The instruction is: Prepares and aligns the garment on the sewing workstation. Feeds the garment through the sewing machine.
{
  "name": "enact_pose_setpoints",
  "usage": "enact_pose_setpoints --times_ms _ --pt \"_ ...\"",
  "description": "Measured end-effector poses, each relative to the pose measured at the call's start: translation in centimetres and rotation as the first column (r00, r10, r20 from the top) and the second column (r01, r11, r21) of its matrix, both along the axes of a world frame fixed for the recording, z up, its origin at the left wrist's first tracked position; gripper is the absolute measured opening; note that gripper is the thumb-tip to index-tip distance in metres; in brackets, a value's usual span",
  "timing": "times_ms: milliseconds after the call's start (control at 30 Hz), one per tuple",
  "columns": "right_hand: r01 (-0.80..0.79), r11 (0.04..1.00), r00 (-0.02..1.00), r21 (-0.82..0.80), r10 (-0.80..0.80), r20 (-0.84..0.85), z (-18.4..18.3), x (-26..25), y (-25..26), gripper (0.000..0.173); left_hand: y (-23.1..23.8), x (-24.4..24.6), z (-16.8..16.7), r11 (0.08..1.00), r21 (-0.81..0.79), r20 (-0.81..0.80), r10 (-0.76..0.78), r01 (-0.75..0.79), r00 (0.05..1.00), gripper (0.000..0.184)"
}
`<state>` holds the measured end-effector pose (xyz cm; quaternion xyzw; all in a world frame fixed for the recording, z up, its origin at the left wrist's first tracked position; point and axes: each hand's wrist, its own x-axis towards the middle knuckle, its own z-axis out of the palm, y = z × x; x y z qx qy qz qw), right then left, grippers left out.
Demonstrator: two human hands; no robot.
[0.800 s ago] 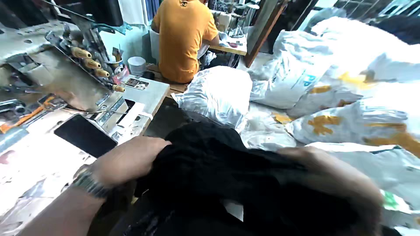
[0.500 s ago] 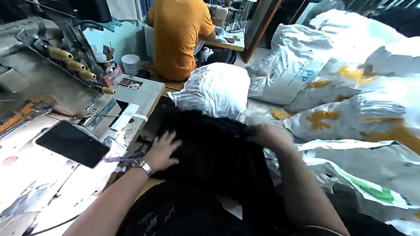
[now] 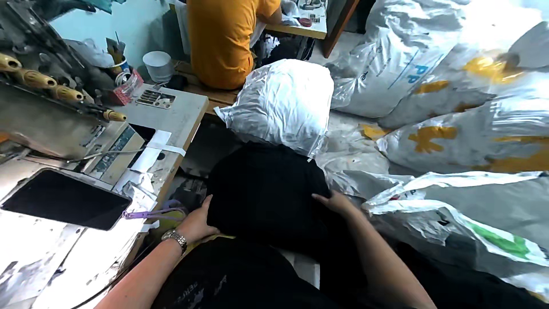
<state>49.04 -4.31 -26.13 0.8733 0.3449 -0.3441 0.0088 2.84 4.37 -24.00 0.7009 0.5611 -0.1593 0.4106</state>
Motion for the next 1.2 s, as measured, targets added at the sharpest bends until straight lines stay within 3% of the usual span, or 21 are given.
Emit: enact_pose_setpoints --times_ms 67,133,233,333,433,500,567,667,767,933,1067,1200 --pt "0.057 0.995 0.998 0.082 -0.058 0.004 -1.6 -2.4 -0.9 0.094 0.1 0.1 0.3 0.997 0.067 0.027 -0.034 0.032 0.999 0.104" --pt "0.082 0.975 0.997 0.205 -0.082 -0.007 -1.5 -2.4 -1.2 0.077 0.3 0.4 1.1 0.983 0.151 0.056 -0.111 0.102 0.992 0.084" --pt "0.085 0.919 0.993 0.386 -0.047 -0.108 1.9 0.1 -1.0 0.051 0.6 1.2 4.8 0.912 0.338 0.120 -0.287 0.233 0.950 0.057" --pt "0.131 0.883 0.953 0.451 0.013 -0.302 6.3 2.0 -1.6 0.041 0.4 1.6 8.9 0.792 0.499 0.114 -0.463 0.352 0.879 0.051" --pt "0.176 0.924 0.917 0.340 -0.028 -0.398 7.0 3.4 -3.5 0.041 0.3 0.7 8.6 0.749 0.515 0.037 -0.504 0.416 0.863 0.054" --pt "0.040 0.991 0.957 0.126 -0.002 -0.291 4.6 3.6 -4.3 0.052 0.1 -0.5 5.5 0.793 0.426 -0.072 -0.449 0.434 0.891 0.058" --pt "-0.109 0.989 0.982 -0.102 0.091 -0.168 1.6 3.3 -4.4 0.066 -0.3 -1.2 2.8 0.839 0.318 -0.183 -0.403 0.442 0.897 0.061" --pt "-0.190 0.958 0.982 -0.215 0.183 -0.053 1.7 2.5 -3.3 0.073 -0.8 -1.9 3.5 0.868 0.302 -0.228 -0.335 0.394 0.914 0.053" --pt "-0.276 0.931 0.949 -0.239 0.304 0.087 4.3 2.6 -0.9 0.067 -1.4 -2.7 5.5 0.867 0.375 -0.166 -0.286 0.329 0.944 0.037" --pt "-0.380 0.924 0.908 0.033 0.366 0.203 10.1 -3.7 3.7 0.043 -4.4 -5.6 5.7 0.840 0.499 0.103 -0.301 0.213 0.948 0.032" --pt "-0.549 0.776 0.833 0.310 0.536 0.135 5.5 -10.7 6.2 0.042 -8.1 -8.9 4.7 0.832 0.549 0.232 -0.240 0.077 0.943 0.030" --pt "-0.601 0.752 0.798 0.270 0.584 0.149 -0.3 -17.4 5.6 0.056 -11.0 -11.9 4.4 0.806 0.588 0.293 -0.131 -0.071 0.947 0.034"
